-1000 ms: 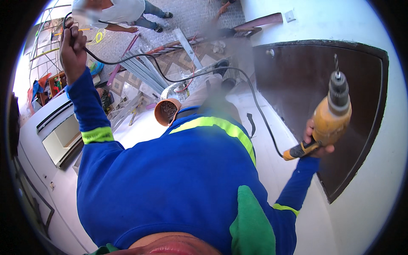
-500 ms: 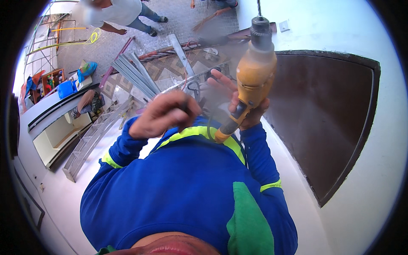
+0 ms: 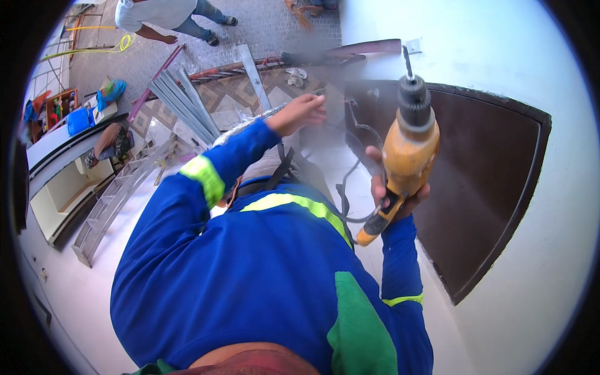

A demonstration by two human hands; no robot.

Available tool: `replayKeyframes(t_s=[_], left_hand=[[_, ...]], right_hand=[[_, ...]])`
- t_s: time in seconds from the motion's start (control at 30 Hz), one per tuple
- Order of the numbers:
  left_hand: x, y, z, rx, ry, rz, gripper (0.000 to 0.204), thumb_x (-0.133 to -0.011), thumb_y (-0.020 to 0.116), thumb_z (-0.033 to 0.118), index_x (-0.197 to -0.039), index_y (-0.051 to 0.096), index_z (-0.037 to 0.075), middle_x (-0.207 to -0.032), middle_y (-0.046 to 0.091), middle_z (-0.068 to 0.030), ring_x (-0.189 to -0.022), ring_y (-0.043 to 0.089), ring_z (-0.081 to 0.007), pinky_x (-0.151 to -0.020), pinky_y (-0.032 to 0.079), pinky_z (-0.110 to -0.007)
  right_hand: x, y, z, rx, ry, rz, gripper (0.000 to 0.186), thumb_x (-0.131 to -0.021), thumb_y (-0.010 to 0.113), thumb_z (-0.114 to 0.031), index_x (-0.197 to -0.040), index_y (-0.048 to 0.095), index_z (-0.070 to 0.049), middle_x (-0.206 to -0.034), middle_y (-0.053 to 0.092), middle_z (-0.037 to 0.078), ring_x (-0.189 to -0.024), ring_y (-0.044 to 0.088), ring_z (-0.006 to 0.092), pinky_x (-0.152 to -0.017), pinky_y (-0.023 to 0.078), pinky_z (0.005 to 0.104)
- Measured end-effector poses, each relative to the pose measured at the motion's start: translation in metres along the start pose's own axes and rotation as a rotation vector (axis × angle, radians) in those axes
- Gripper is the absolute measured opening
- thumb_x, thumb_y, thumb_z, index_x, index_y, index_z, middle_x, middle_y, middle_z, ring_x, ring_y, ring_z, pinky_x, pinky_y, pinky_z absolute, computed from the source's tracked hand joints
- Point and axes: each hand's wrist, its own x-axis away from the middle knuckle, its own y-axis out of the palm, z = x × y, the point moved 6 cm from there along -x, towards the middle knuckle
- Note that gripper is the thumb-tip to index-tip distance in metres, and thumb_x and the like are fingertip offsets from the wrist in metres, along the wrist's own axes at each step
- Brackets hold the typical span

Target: The person prepares a power drill, positions a long pink molding strip against the upper wall near the ceiling, and drills into the wall to secure the strip. Other workers are visible in the background.

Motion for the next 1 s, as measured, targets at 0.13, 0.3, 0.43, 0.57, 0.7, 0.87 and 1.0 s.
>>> replayKeyframes(t_s=[0.13,0.3,0.43,0.57,0.7,0.87,1.0], left_hand=[[-0.105,0.008,-0.049,0.123,-0.17,0.121,0.081,-0.101,0.06,0.048,-0.154,0.028,-0.004,-0.157,0.026,-0.0294,-0.133,0.049,-0.0425,-0.103,0.052,-0.049],[-0.163,-0.008,-0.104,0.206,-0.233,0.291,0.085,-0.094,0.069,0.05,-0.153,0.034,-0.002,-0.15,0.04,-0.0276,-0.122,0.058,-0.0364,-0.087,0.058,-0.049],[-0.185,-0.05,-0.137,0.282,-0.198,0.706,0.054,-0.094,0.07,0.05,-0.123,0.056,0.007,-0.101,0.064,-0.0107,-0.08,0.065,-0.0227,-0.057,0.047,-0.035],[-0.203,-0.074,-0.15,1.025,-0.145,0.441,0.045,-0.093,0.073,0.041,-0.122,0.057,0.01,-0.101,0.067,-0.0116,-0.073,0.067,-0.02,-0.057,0.05,-0.031],[-0.172,-0.114,-0.111,0.997,-0.017,0.237,0.034,-0.101,0.062,0.042,-0.115,0.057,0.012,-0.091,0.067,-0.0063,-0.075,0.067,-0.0195,-0.058,0.047,-0.03],[-0.08,-0.119,-0.034,0.344,0.134,0.197,0.033,-0.104,0.057,0.042,-0.126,0.055,0.018,-0.107,0.066,-0.0023,-0.084,0.065,-0.0148,-0.071,0.049,-0.029],[-0.008,-0.094,-0.013,0.164,0.148,0.089,0.036,-0.105,0.057,0.037,-0.136,0.049,0.02,-0.115,0.064,-0.0015,-0.095,0.066,-0.0163,-0.083,0.053,-0.036]], right_hand=[[0.015,0.016,0.009,-0.081,0.025,-0.131,0.095,-0.085,0.082,-0.041,-0.151,0.025,-0.002,-0.149,0.028,0.037,-0.082,0.071,0.0328,-0.06,0.063,0.0318],[0.037,0.04,0.002,-0.15,0.091,-0.209,0.094,-0.087,0.082,-0.033,-0.151,0.024,0.003,-0.148,0.023,0.043,-0.091,0.068,0.0476,-0.068,0.066,0.0444],[0.059,0.051,-0.013,-0.159,0.097,-0.19,0.087,-0.087,0.082,-0.029,-0.149,0.031,0.002,-0.149,0.028,0.036,-0.096,0.068,0.0472,-0.075,0.065,0.0491],[0.077,0.058,-0.024,-0.096,0.043,-0.135,0.087,-0.087,0.082,-0.033,-0.15,0.032,-0.001,-0.147,0.03,0.035,-0.098,0.07,0.0435,-0.071,0.065,0.0406],[0.098,0.053,-0.032,0.025,-0.043,0.03,0.095,-0.084,0.082,-0.042,-0.153,0.029,-0.003,-0.151,0.025,0.038,-0.105,0.068,0.0405,-0.061,0.064,0.0298],[0.139,-0.012,-0.067,0.483,0.025,0.646,0.095,-0.077,0.085,-0.045,-0.149,0.039,-0.004,-0.139,0.052,0.029,-0.103,0.07,0.0331,-0.064,0.064,0.0345],[0.152,-0.084,-0.065,0.447,0.138,0.709,0.077,-0.08,0.083,-0.037,-0.14,0.049,-0.002,-0.125,0.064,0.018,-0.104,0.069,0.0286,-0.077,0.064,0.0461]])
